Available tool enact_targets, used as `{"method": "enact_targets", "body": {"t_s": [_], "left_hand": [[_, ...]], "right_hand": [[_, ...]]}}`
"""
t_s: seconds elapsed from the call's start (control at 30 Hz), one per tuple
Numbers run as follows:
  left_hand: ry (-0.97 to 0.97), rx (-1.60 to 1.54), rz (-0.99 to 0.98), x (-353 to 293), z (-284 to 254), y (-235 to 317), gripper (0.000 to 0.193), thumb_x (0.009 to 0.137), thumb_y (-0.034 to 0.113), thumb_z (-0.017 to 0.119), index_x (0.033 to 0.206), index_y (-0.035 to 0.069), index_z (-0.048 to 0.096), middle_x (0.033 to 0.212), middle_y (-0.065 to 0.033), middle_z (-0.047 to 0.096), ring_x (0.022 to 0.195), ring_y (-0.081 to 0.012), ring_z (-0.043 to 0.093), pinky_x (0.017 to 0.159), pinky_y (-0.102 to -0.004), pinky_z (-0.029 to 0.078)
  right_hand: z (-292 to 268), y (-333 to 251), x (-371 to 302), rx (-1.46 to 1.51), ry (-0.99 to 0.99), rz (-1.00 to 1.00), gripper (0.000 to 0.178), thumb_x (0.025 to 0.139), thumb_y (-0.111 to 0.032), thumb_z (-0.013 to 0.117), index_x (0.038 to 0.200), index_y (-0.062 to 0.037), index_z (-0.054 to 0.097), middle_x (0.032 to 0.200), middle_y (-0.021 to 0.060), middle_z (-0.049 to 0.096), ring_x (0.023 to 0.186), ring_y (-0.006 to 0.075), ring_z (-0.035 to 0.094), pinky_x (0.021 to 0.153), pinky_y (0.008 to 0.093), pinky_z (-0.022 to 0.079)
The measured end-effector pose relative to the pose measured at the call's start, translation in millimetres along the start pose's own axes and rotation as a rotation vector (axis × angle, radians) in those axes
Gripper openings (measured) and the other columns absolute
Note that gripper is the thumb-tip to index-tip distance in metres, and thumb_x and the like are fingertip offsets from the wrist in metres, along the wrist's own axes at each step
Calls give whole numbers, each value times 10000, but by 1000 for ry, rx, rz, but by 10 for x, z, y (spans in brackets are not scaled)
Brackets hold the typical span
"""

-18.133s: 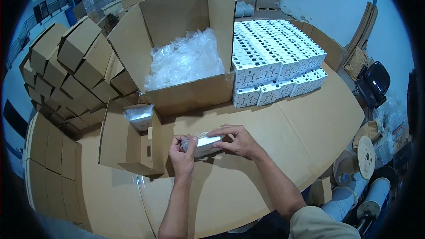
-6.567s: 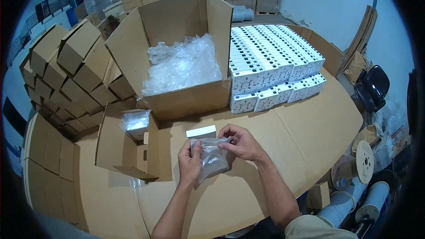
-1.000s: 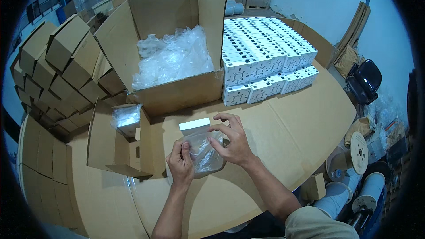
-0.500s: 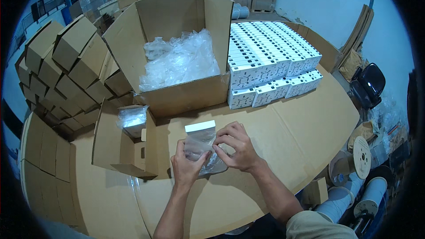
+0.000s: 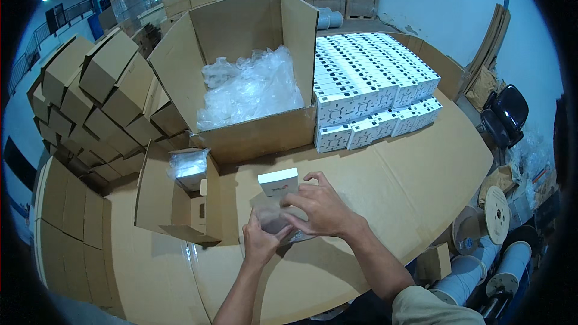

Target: Packing small white electronics boxes into individual plastic bags and placing them into a larger shipping carton.

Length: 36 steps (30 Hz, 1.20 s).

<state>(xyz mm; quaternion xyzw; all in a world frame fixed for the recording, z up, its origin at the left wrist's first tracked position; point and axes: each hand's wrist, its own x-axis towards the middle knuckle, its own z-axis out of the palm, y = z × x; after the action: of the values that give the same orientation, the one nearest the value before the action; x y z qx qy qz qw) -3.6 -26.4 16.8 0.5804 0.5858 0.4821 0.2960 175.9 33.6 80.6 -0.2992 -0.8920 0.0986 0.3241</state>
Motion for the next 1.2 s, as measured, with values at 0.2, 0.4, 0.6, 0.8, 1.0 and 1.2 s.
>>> {"method": "enact_targets", "body": {"t_s": [0.2, 0.4, 0.6, 0.8, 1.0, 1.2], "left_hand": [[-51, -45, -196, 13, -40, -116, 692, 645, 161, 958, 1209, -6, 593, 1105, -131, 706, 1016, -215, 688, 882, -361, 563], [-43, -93, -145, 130, -64, -129, 717, 647, 293, 968, 1188, -15, 613, 1044, -166, 747, 973, -254, 730, 861, -370, 573], [-132, -46, -71, 161, -74, -65, 655, 668, 220, 951, 1187, -11, 626, 1071, -140, 744, 994, -232, 721, 889, -377, 566], [-179, -196, -86, 136, -70, -81, 606, 706, 213, 929, 1185, -11, 632, 1073, -136, 738, 996, -217, 708, 907, -367, 554], [-172, -131, -105, 116, -45, -6, 569, 731, 174, 904, 1188, -14, 623, 1095, -151, 729, 994, -208, 707, 890, -362, 560], [-186, -156, -131, 116, -61, -42, 560, 755, 150, 876, 1215, -21, 604, 1099, -152, 728, 1012, -215, 704, 906, -364, 559]], "right_hand": [[40, 17, 144, -31, -159, -48, 158, 859, -170, 756, 1016, -153, 754, 798, 26, 695, 802, 192, 659, 980, 434, 419], [132, 135, 115, 165, 99, 28, 114, 936, -196, 689, 948, -100, 750, 713, 65, 693, 705, 209, 645, 889, 374, 434], [20, 288, 43, 519, 247, 247, 149, 959, -165, 647, 962, -57, 750, 701, 47, 690, 680, 172, 641, 817, 338, 419], [49, 341, 22, 617, 291, 216, 132, 916, -153, 684, 994, -72, 752, 742, 33, 708, 727, 154, 652, 847, 331, 414], [40, 248, -3, 285, 75, 64, 156, 810, -100, 764, 964, -127, 766, 840, 21, 721, 804, 178, 656, 905, 355, 406], [16, 253, 24, 342, 90, 0, 208, 840, -52, 709, 1036, -108, 752, 954, 51, 732, 913, 204, 631, 951, 395, 428]]}}
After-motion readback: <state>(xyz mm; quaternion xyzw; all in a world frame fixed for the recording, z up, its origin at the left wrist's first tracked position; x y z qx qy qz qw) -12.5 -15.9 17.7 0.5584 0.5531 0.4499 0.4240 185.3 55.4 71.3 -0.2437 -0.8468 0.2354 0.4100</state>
